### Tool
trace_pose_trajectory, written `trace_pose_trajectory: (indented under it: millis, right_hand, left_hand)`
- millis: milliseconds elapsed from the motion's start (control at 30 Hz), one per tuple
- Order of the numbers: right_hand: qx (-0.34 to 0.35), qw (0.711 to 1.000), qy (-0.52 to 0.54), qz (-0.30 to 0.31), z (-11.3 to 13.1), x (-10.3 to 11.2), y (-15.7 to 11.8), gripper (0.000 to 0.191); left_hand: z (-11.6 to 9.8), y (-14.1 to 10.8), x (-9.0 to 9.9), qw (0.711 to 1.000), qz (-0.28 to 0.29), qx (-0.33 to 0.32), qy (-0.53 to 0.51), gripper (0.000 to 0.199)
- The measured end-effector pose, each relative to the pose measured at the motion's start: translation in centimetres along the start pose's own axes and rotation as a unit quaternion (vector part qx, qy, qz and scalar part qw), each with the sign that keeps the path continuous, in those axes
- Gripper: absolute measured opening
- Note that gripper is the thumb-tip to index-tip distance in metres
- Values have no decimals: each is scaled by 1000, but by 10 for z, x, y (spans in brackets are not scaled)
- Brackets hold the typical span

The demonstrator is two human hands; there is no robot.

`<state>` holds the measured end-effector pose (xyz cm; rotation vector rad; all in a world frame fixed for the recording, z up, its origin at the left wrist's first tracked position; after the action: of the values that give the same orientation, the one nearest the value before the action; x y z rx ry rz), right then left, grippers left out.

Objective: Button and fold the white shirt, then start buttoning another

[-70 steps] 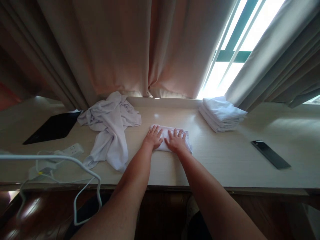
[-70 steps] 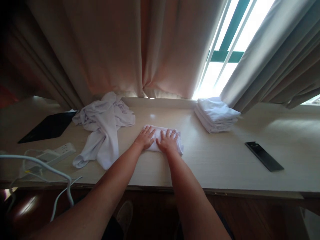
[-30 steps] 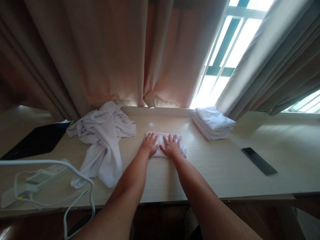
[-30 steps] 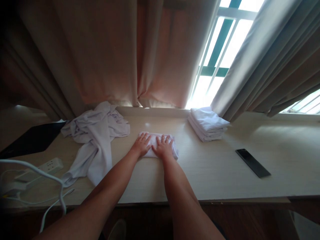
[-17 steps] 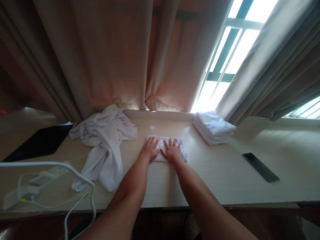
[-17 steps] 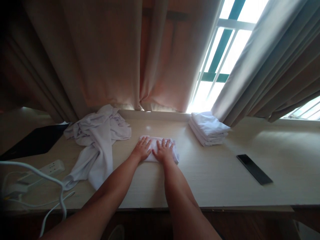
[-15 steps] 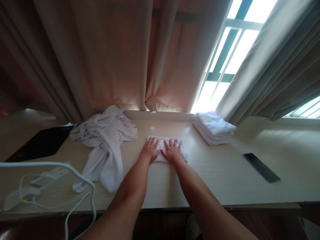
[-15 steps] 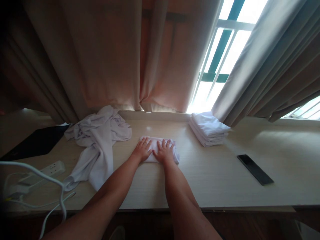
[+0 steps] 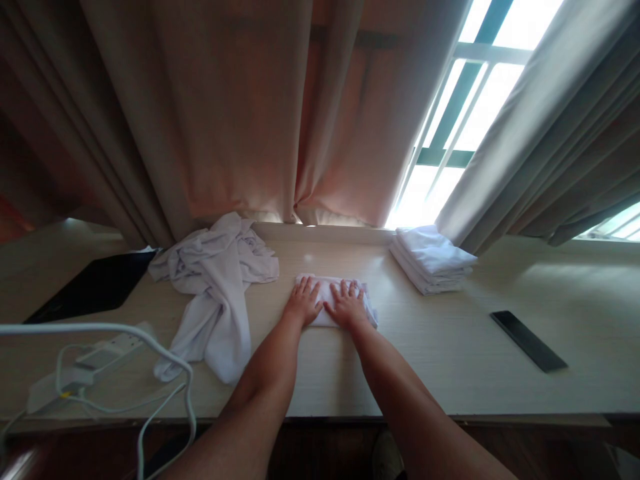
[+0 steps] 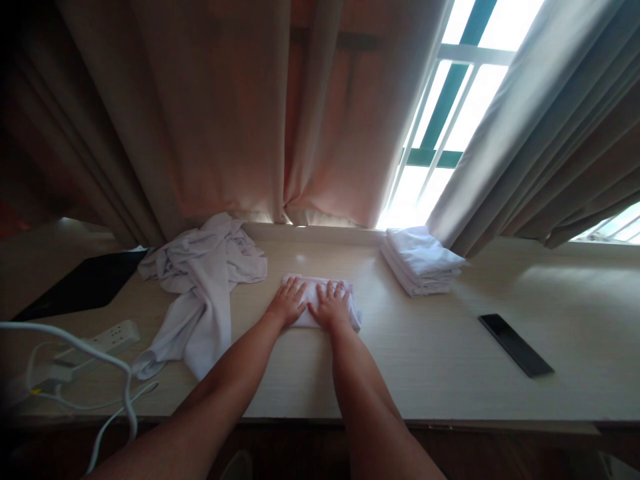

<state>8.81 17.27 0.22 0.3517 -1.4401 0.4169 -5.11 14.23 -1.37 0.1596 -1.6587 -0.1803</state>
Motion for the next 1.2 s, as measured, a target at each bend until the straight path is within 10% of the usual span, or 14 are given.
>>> trace_pose_trajectory:
  millis: [1200]
  right_hand:
    - [68, 997, -14, 30, -1, -21, 18, 78]
  left_hand:
    - [-5, 5, -6, 999, 33, -40, -2, 70]
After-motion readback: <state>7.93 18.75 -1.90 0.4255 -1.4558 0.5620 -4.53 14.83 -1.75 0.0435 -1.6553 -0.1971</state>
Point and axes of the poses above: each hand's wrist, its own y-axis towards the middle knuckle, its own x-axis out of the back of the hand, z = x × y, the point moved 8 cm from there along y, towards the middle knuckle, and after that the axes turned 1 degree about y, right-handed, at the moved point
